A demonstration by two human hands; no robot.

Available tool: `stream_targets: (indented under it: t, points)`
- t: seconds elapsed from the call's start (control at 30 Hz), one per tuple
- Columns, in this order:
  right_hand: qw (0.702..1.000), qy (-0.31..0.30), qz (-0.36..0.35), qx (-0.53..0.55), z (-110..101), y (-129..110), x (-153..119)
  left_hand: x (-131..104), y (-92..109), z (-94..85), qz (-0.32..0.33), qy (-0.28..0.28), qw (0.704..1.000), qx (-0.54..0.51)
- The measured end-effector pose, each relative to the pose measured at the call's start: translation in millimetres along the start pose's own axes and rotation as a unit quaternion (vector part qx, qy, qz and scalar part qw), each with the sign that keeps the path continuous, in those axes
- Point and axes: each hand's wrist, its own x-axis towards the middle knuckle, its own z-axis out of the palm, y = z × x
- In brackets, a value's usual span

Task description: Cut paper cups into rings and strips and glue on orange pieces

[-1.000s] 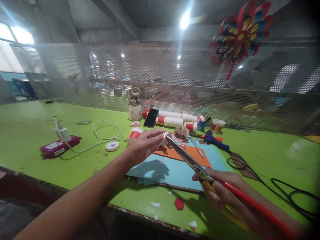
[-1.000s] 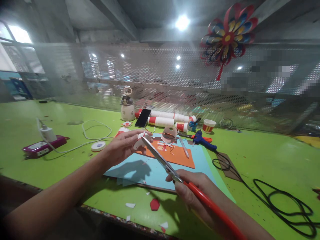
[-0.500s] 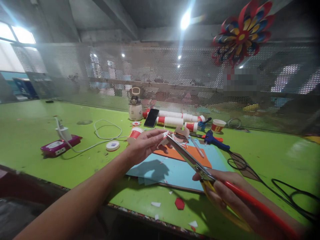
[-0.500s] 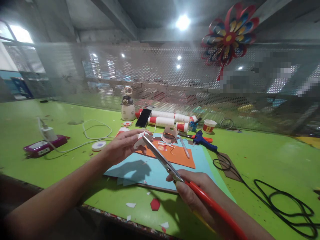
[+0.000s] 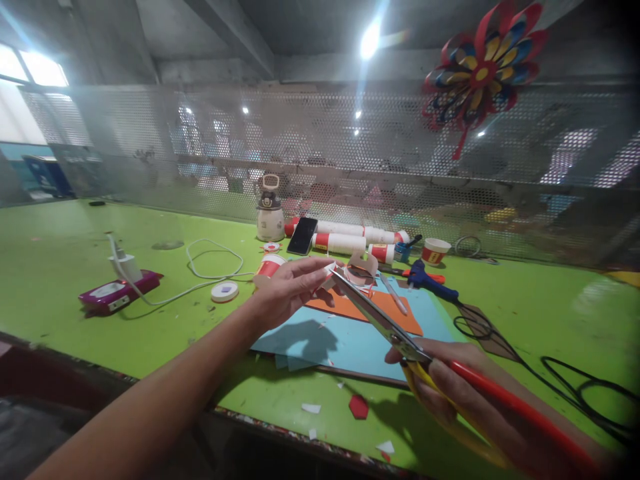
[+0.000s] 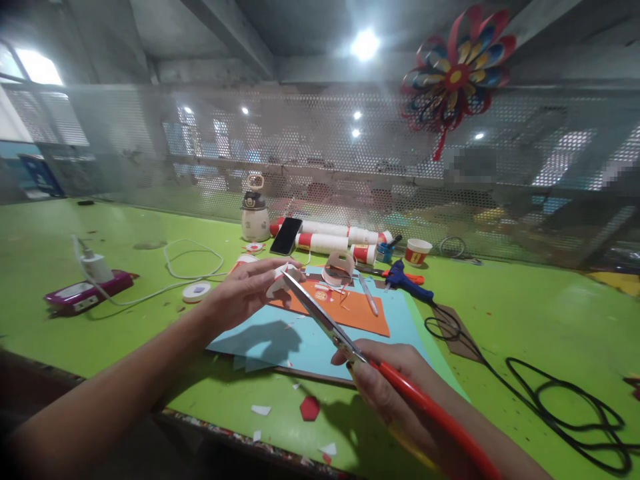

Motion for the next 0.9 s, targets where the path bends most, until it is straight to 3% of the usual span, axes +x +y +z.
stream_targets:
  t: [0.13, 0.27, 0.43, 0.6, 0.73, 0.9]
  points:
    - [0.998, -0.01, -0.046, -0.032, -3, 1, 3, 0, 0, -0.1, 0.002, 0.0, 1.0, -0.003]
    - [0.995, -0.05, -0.043, -0.078, -4, 14, 6, 0, -1, 0.1, 0.004, 0.015, 1.0, -0.01]
    - [0.988, -0.035, -0.1, -0.114, 0, 26, 9, -1, 2, 1.2, 0.009, 0.024, 1.0, -0.005]
    - [0.992, -0.042, -0.086, -0.087, -1, 17, 6, -1, 4, 1.1, 0.018, 0.004, 1.0, 0.004]
    - [0.996, -0.014, -0.068, -0.059, -1, 12, 3, -1, 3, -0.7, 0.015, 0.002, 1.0, 0.001]
    - [0.99, -0.013, -0.081, -0.111, -5, 10, 4, -1, 3, -1.1, 0.002, 0.002, 1.0, -0.002]
